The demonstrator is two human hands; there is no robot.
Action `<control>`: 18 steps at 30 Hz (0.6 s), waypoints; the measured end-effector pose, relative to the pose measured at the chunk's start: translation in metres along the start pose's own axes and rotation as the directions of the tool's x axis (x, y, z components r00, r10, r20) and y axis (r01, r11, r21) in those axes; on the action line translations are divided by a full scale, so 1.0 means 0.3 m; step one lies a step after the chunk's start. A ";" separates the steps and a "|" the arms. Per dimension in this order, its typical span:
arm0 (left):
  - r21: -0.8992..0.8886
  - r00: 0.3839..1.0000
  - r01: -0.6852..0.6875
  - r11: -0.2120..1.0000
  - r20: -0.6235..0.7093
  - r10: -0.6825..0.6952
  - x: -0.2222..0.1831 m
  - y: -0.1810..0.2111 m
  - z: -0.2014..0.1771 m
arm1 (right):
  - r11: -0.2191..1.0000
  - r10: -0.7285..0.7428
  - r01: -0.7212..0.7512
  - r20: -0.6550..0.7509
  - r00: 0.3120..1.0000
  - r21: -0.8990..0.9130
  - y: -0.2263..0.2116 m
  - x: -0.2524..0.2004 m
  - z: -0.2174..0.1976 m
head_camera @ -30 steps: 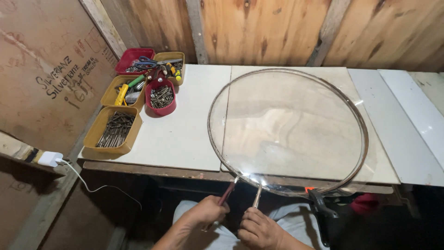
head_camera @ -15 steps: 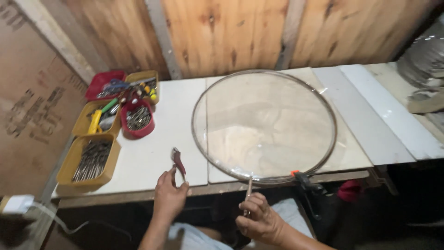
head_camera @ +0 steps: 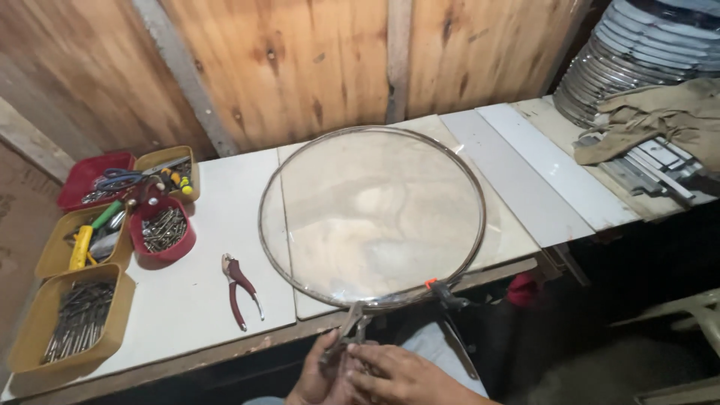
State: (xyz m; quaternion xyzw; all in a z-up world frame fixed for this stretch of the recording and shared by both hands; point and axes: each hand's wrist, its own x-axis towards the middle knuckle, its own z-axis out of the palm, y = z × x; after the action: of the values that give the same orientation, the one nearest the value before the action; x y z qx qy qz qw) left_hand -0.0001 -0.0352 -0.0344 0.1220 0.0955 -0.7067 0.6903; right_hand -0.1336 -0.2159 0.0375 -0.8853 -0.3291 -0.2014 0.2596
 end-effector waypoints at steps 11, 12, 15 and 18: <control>0.453 0.969 -0.194 0.870 -0.051 0.242 -0.189 0.084 -0.105 | 0.946 0.206 -0.296 -0.457 0.865 -0.134 0.117 -0.123 -0.367; 0.649 0.948 -0.185 0.738 -0.081 0.308 -0.218 0.118 -0.130 | 0.898 0.288 -0.420 -0.551 0.783 -0.128 0.167 -0.161 -0.379; 0.759 0.669 -0.026 0.651 -0.471 0.575 -0.284 0.202 -0.090 | 0.650 0.521 -0.752 -0.658 0.544 -0.107 0.399 -0.354 -0.372; 0.860 0.352 0.309 0.406 -0.500 0.791 -0.346 0.251 0.107 | 0.418 0.685 -0.908 -0.650 0.330 -0.021 0.586 -0.486 -0.387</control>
State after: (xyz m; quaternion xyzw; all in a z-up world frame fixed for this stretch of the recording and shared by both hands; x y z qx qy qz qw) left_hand 0.0757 0.0518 0.0302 0.8297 0.0481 -0.3086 0.4626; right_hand -0.1366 -0.4683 -0.0058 -0.8595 0.2982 -0.3466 0.2285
